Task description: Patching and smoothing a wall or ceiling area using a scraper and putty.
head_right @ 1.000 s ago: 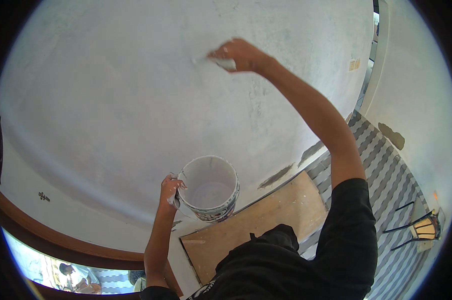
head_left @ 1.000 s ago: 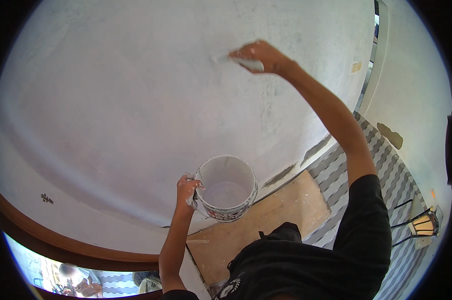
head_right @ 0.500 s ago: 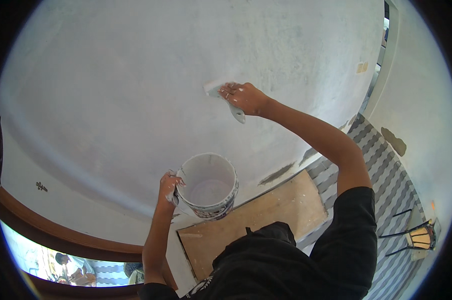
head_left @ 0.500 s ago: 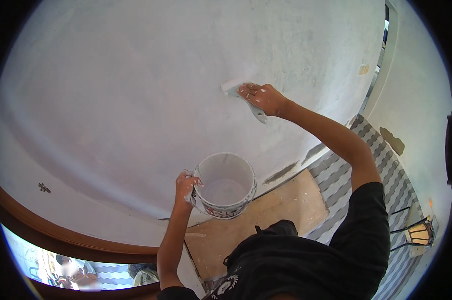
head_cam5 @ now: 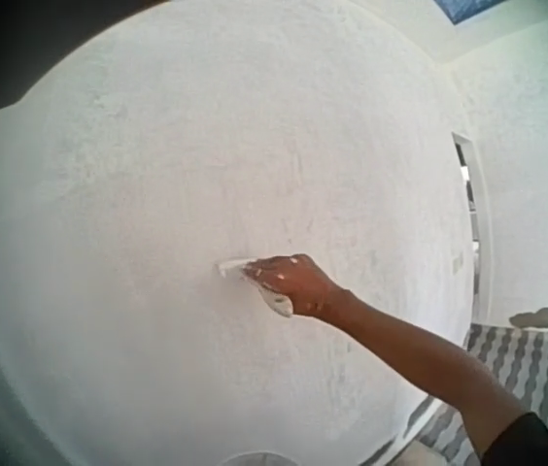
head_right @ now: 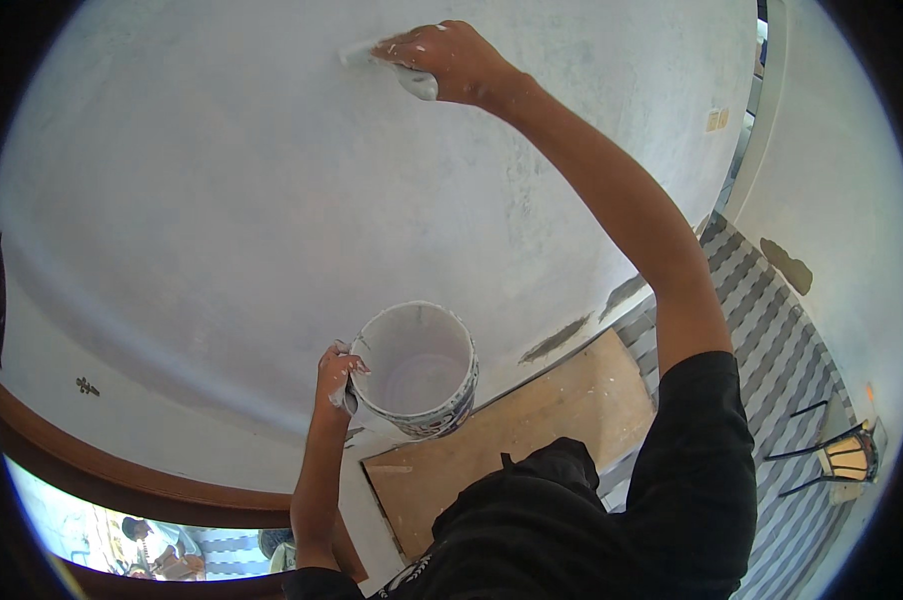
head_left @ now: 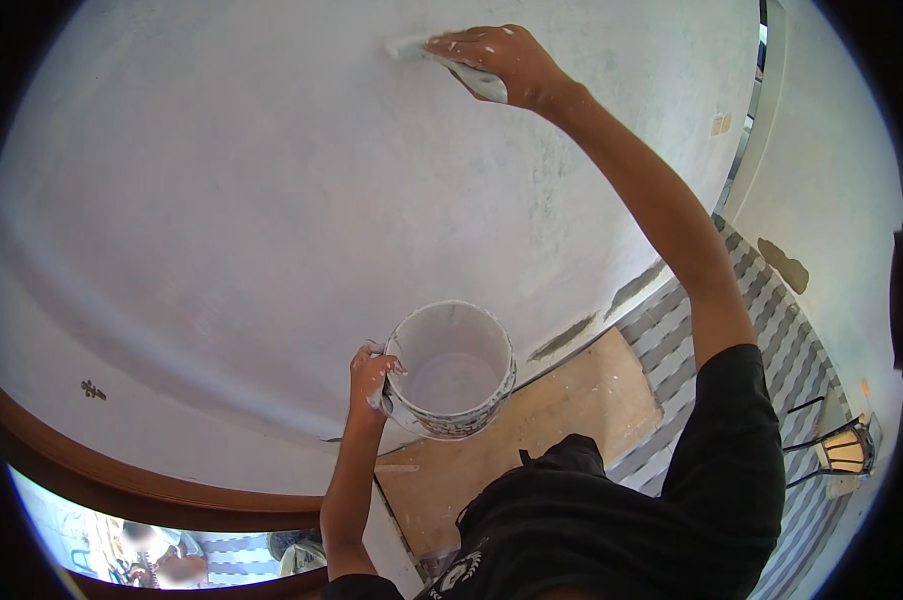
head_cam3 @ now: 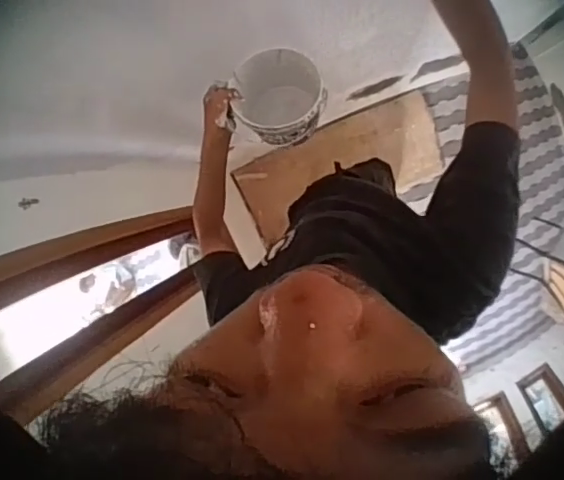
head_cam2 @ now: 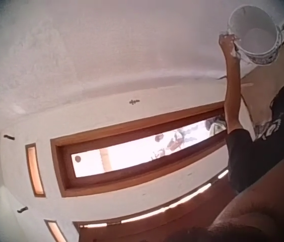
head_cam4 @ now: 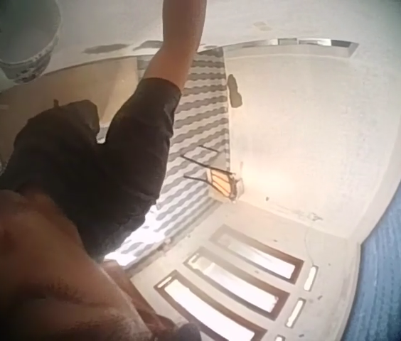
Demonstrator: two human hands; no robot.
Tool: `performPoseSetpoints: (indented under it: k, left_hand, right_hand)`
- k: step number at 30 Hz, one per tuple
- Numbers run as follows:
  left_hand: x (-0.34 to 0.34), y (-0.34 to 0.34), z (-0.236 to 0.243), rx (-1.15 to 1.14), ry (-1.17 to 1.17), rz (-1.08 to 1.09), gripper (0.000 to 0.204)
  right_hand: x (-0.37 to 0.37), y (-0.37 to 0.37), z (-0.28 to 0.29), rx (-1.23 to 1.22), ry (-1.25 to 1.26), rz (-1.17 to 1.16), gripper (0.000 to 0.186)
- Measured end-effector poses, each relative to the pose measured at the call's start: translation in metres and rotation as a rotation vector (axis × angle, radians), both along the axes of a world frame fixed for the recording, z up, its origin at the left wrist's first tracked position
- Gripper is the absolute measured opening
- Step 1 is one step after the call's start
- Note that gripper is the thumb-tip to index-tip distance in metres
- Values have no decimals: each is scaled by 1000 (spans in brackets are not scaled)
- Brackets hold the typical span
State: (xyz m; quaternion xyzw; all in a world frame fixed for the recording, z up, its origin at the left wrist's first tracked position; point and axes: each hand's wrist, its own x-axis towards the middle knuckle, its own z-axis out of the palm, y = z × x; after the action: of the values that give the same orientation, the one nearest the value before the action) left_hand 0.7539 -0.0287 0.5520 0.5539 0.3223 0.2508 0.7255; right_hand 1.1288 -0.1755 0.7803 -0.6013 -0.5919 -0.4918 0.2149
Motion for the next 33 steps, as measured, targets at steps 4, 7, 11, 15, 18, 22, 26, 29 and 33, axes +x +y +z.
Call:
performPoseSetpoints:
  k: [4,7,11,15,18,22,26,29,33]
  left_hand:
    - [-5,9,-9,-24,26,4,20]
    - [-6,12,-15,-16,22,18,20]
    - [-3,15,-18,13,26,14,19]
    - [-6,17,-16,15,77,19,19]
    - [1,13,-15,18,94,-7,20]
    - [-5,13,-9,-17,57,8,21]
    - [5,6,-6,-33,35,-25,21]
    - [-4,9,-6,-31,32,-1,21]
    - [-4,11,-10,-23,50,2,20]
  right_hand:
    - [-10,18,-77,90,-15,-161,45]
    - [-1,10,-152,75,-42,85,44]
    - [-15,-19,-226,-164,178,134,42]
    - [-4,-20,-220,-501,291,156,49]
    - [34,-14,-191,-472,280,273,59]
    - [29,-2,-70,-466,218,228,33]
    - [52,-4,5,-255,107,168,33]
    - [-2,-24,68,-223,122,12,39]
    - [19,-6,76,237,-81,153,36]
